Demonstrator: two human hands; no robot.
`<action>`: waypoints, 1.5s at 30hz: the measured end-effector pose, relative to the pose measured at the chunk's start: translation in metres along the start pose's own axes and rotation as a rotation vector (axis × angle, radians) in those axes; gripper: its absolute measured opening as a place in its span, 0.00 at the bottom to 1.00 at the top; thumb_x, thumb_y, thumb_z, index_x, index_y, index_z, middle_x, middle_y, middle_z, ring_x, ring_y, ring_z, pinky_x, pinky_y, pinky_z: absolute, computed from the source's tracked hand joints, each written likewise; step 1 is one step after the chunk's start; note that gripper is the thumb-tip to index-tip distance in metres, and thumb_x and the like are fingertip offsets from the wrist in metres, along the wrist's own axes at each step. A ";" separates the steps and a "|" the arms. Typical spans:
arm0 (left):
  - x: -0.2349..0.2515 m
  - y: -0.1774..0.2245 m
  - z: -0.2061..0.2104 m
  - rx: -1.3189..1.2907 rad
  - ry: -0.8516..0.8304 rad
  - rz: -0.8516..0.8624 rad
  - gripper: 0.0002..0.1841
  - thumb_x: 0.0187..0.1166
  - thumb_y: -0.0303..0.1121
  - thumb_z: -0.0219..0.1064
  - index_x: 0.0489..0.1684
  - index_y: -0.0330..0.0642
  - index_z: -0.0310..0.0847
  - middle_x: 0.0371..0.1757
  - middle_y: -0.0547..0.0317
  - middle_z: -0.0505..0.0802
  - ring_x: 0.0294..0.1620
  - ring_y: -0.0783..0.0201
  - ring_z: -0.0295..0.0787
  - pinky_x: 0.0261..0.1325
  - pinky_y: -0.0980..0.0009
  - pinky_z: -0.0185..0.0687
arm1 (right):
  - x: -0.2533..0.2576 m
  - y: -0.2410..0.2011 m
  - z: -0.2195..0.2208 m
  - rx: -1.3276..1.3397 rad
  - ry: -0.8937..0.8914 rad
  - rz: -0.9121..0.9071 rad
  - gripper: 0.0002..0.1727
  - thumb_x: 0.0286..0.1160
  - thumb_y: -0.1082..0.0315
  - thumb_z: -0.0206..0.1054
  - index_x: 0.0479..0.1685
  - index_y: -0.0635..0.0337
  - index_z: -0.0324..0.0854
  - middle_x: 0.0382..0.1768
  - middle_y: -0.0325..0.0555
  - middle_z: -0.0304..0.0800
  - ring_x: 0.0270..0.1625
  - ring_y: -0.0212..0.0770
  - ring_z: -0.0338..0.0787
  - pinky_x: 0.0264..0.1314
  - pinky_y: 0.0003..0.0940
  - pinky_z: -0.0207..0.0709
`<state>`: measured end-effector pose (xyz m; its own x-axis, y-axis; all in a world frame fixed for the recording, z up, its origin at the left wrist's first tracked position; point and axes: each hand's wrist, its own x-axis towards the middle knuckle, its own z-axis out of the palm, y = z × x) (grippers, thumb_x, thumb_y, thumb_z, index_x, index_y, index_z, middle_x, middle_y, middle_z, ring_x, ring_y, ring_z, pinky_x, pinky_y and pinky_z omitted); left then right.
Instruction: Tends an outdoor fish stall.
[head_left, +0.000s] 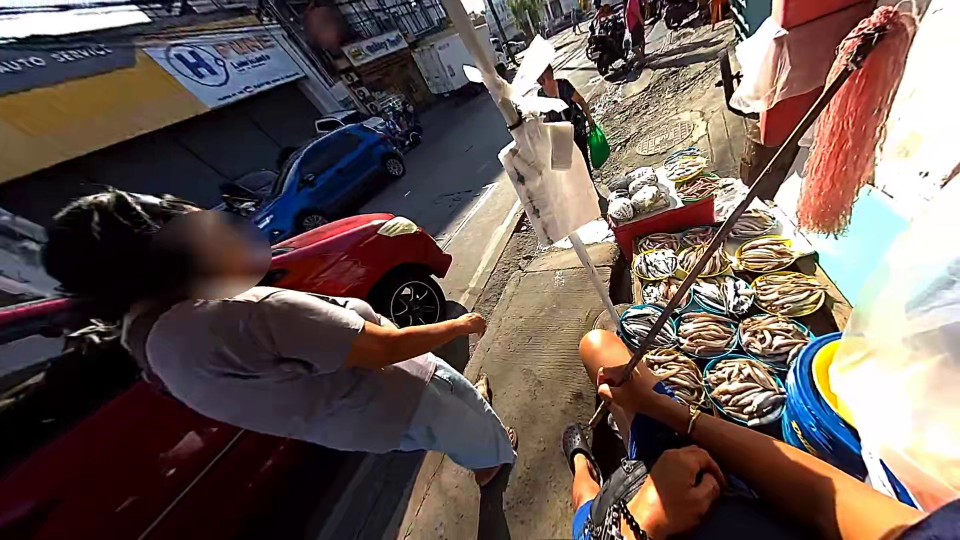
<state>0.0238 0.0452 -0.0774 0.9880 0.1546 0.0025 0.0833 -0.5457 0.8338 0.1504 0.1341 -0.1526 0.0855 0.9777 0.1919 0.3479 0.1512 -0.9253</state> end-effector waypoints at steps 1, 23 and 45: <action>0.000 -0.001 0.000 0.006 0.003 0.003 0.11 0.80 0.22 0.57 0.39 0.24 0.87 0.40 0.39 0.92 0.46 0.52 0.91 0.56 0.58 0.84 | 0.000 -0.001 0.000 -0.002 -0.002 0.003 0.14 0.73 0.64 0.66 0.37 0.70 0.87 0.33 0.52 0.88 0.39 0.41 0.85 0.49 0.43 0.77; 0.000 -0.001 0.000 -0.009 -0.003 -0.040 0.17 0.87 0.34 0.60 0.36 0.25 0.84 0.33 0.43 0.88 0.37 0.57 0.86 0.46 0.63 0.82 | -0.001 -0.009 0.000 -0.014 0.018 0.043 0.15 0.74 0.63 0.65 0.37 0.69 0.87 0.34 0.50 0.88 0.41 0.36 0.83 0.51 0.37 0.75; 0.000 -0.003 0.000 -0.031 0.001 -0.047 0.15 0.87 0.31 0.59 0.36 0.26 0.84 0.33 0.44 0.88 0.36 0.59 0.85 0.46 0.64 0.81 | 0.003 0.006 0.004 -0.017 0.026 -0.025 0.14 0.71 0.63 0.66 0.33 0.70 0.85 0.30 0.52 0.86 0.37 0.43 0.84 0.46 0.45 0.75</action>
<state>0.0240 0.0469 -0.0802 0.9829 0.1802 -0.0371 0.1259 -0.5119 0.8498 0.1487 0.1387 -0.1591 0.1006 0.9695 0.2236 0.3662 0.1729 -0.9143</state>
